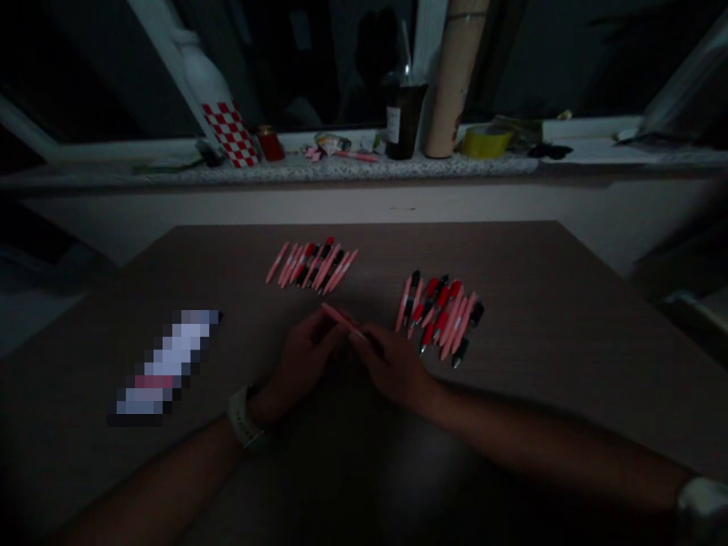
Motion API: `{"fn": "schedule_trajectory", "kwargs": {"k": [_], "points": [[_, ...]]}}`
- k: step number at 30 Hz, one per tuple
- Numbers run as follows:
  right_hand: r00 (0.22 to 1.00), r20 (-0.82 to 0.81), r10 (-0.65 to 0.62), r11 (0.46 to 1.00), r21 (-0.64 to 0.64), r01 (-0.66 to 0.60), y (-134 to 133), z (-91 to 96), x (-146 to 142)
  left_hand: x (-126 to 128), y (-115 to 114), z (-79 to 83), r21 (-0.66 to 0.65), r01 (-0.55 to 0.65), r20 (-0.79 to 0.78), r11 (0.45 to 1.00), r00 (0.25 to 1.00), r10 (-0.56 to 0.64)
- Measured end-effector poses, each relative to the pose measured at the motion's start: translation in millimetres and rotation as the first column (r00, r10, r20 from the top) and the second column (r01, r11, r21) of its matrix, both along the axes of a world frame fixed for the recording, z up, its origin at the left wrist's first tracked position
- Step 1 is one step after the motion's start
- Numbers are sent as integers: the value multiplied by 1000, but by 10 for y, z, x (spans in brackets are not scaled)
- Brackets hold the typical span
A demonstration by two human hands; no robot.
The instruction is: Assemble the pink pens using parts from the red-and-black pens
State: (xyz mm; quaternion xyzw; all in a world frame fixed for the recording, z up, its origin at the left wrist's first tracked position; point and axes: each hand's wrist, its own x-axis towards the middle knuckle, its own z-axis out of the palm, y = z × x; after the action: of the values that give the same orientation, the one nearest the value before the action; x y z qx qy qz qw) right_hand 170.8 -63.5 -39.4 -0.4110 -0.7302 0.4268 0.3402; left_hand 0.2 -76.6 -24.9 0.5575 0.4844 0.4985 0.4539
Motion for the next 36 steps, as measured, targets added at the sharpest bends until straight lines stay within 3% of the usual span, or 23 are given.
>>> {"fn": "schedule_trajectory", "kwargs": {"k": [4, 8, 13, 18, 23, 28, 33, 36], "points": [[998, -9, -60, 996, -62, 60, -17, 20, 24, 8, -36, 43, -14, -14, -13, 1000, 1000, 14], [1000, 5, 30, 996, -79, -30, -32, 72, 29, 16, -53, 70, -26, -3, 5, 1000, 1000, 3], [1000, 16, -20, 999, -51, 20, -31, 82, 40, 1, -64, 35, -25, -16, -27, 1000, 1000, 15], [996, -13, 85, 994, -69, -86, -30, 103, 43, -8, -59, 22, -29, 1, 1, 1000, 1000, -1], [1000, -4, 1, 995, -102, -1, -41, 108, 44, 12, -53, 33, -10, 3, 2, 1000, 1000, -3], [996, 1, 87, 993, -84, -86, -45, 98, 48, 34, -57, 63, -15, -8, 16, 1000, 1000, 8], [1000, -13, -12, 997, -76, 11, -39, 80, 44, 29, -56, 75, -10, -32, -29, 999, 999, 32], [998, -4, 62, 995, -74, -62, -39, 95, 44, 28, -55, 69, -23, -28, -9, 999, 1000, 28]]}}
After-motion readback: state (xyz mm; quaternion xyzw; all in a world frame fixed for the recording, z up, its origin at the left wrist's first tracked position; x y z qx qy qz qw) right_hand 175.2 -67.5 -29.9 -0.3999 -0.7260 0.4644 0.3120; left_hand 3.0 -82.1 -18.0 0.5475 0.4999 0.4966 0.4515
